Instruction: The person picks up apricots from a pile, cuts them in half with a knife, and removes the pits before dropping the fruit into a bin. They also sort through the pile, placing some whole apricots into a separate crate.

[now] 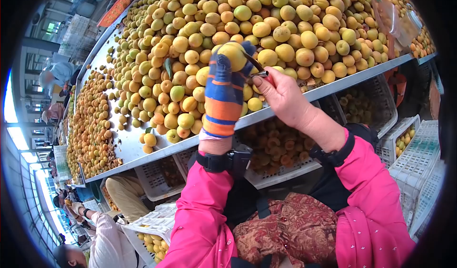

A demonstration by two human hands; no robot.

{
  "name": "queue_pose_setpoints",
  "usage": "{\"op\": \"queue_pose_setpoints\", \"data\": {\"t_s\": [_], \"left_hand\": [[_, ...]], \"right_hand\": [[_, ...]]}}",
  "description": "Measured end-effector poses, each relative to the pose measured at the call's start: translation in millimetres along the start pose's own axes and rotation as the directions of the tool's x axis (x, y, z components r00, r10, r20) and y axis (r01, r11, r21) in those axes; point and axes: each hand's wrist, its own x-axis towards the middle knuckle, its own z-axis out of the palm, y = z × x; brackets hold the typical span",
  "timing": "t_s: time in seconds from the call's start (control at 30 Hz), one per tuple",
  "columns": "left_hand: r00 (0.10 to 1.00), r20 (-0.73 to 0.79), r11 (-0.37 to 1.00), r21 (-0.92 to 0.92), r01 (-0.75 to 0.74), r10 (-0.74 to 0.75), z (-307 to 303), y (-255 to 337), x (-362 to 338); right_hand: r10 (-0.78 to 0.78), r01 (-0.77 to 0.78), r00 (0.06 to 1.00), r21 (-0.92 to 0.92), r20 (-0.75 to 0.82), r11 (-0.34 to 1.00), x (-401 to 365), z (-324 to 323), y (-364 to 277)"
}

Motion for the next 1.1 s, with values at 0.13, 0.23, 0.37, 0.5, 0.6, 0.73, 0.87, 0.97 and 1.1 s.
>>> {"op": "queue_pose_setpoints", "data": {"t_s": [0.13, 0.23, 0.37, 0.5, 0.6, 0.73, 0.87, 0.97, 1.1], "left_hand": [[0.985, 0.070, 0.986, -0.039, 0.162, -0.159, -1, -5, -4], [0.983, 0.142, 0.976, 0.198, 0.087, -0.117, -4, 2, 1], [0.992, 0.111, 0.998, 0.035, 0.052, -0.056, -2, -14, -2], [0.990, 0.006, 0.980, -0.139, 0.140, -0.140, 6, -28, -5], [0.994, 0.007, 0.987, -0.121, 0.106, -0.106, 10, -32, -4], [0.937, 0.014, 0.813, -0.494, 0.310, -0.348, 15, -35, -3], [0.959, 0.017, 0.865, -0.428, 0.262, -0.283, 22, -27, -3], [0.970, -0.031, 0.911, -0.351, 0.215, -0.241, 18, -23, 1], [0.980, -0.126, 0.957, -0.267, 0.115, -0.154, 2, -17, 6]], "right_hand": [[0.004, -0.005, 0.998, -0.007, -0.057, 1.000, 0, 3, 4], [0.019, -0.021, 1.000, -0.073, -0.020, 0.997, 3, -6, 2], [0.021, -0.021, 1.000, -0.005, -0.012, 1.000, -6, -9, -8], [0.159, -0.134, 0.985, -0.265, 0.074, 0.955, -6, -34, -20], [0.147, -0.130, 0.983, -0.147, 0.113, 0.980, -10, -39, -20], [0.148, -0.137, 0.989, -0.317, 0.012, 0.939, -13, -21, -6], [0.077, -0.099, 0.994, -0.388, -0.072, 0.916, -9, -6, 3], [-0.081, 0.076, 0.990, -0.045, -0.115, 0.996, -3, 3, 17], [0.047, 0.042, 0.966, 0.335, -0.253, 0.941, -5, -12, -7]]}}
